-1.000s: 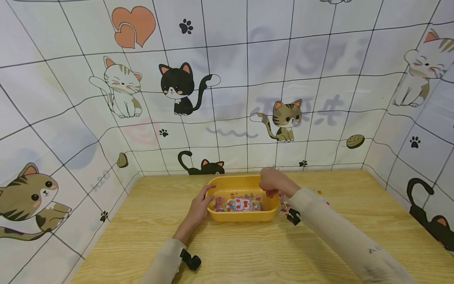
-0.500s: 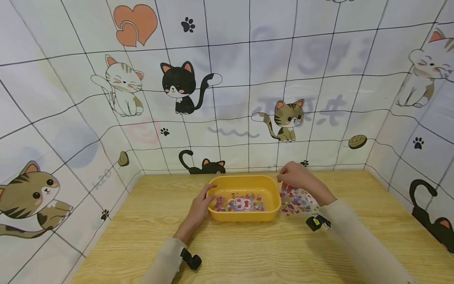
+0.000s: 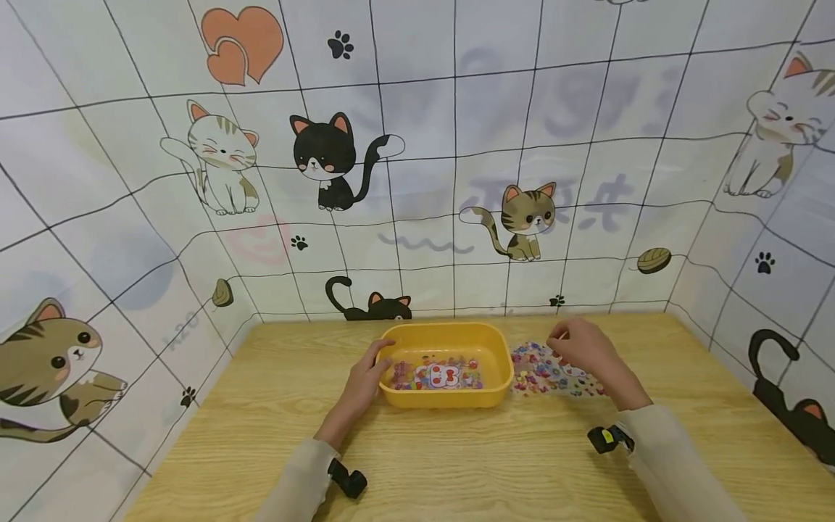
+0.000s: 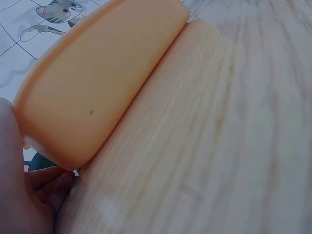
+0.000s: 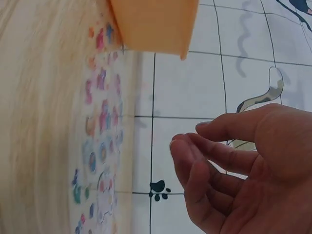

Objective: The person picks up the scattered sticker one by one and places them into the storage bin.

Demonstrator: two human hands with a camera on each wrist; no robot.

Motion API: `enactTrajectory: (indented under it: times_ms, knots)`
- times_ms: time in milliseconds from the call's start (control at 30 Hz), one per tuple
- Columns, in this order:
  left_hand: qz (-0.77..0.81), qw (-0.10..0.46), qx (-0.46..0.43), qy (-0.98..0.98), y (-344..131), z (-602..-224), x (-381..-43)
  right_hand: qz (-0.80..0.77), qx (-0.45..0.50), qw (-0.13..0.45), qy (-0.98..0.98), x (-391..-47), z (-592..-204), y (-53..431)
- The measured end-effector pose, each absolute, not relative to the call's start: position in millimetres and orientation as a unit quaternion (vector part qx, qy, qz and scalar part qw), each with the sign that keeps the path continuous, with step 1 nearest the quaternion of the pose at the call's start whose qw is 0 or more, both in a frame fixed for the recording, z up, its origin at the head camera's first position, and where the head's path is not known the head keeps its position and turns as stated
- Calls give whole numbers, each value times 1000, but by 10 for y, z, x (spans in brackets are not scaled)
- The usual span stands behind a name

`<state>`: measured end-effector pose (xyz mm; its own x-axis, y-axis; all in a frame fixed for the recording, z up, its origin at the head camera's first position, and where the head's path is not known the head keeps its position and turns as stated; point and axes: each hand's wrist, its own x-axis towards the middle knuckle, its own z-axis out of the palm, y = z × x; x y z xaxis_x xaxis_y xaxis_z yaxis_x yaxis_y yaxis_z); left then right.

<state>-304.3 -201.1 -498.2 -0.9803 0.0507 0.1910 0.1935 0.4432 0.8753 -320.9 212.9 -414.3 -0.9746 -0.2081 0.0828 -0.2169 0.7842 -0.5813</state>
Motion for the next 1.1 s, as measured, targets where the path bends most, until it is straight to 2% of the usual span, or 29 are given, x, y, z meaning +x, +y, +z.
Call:
enactTrajectory:
  times_ms: [533, 867, 1100]
  knots:
    - [-521, 71, -73, -847, -2010, -5001, -3044, 210, 107, -82, -968, -3315, -4386, 2573]
    - [-520, 68, -68, -849, -2017, -4979, -3036, 179, 107, -79, -975, -3302, -4425, 2574]
    - [-520, 66, -67, -849, -1993, -4959, -3033, 192, 150, -73, -967, -3325, -4485, 2505]
